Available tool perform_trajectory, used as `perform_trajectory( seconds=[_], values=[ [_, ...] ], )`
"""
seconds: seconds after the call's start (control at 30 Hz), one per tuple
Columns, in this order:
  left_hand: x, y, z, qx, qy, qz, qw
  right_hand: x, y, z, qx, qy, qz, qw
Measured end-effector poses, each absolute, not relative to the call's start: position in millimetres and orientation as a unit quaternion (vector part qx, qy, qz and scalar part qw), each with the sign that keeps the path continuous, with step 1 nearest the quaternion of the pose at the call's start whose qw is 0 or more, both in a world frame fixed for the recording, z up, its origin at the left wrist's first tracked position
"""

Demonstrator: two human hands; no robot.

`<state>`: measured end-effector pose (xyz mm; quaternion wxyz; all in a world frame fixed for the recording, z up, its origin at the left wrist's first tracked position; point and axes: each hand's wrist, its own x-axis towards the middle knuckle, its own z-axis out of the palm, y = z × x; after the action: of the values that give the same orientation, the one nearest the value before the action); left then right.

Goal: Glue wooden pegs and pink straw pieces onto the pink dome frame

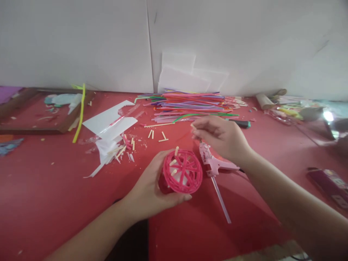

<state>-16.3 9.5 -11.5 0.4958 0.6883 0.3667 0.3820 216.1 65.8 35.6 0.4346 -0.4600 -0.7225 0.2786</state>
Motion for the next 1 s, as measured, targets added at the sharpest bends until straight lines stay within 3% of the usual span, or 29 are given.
perform_trajectory(
  seconds=[0.17, 0.33, 0.53, 0.77, 1.0],
  values=[
    [-16, 12, -13, 0.721, 0.353, 0.380, 0.459, 221, 21, 31, -0.450, -0.733, 0.229, 0.456],
    [-17, 14, -15, 0.765, 0.331, 0.370, 0.411, 225, -3, 25, -0.429, -0.685, 0.285, 0.515],
    [-19, 12, -14, 0.811, 0.293, 0.349, 0.367, 229, -11, 21, -0.455, -0.695, 0.141, 0.539],
    [-16, 12, -5, 0.822, 0.271, 0.335, 0.373, 207, -16, 11, -0.448, -0.601, 0.242, 0.615],
    [-17, 10, -9, 0.823, 0.272, 0.323, 0.379, 205, -19, 3, -0.437, -0.656, 0.171, 0.591]
  ],
)
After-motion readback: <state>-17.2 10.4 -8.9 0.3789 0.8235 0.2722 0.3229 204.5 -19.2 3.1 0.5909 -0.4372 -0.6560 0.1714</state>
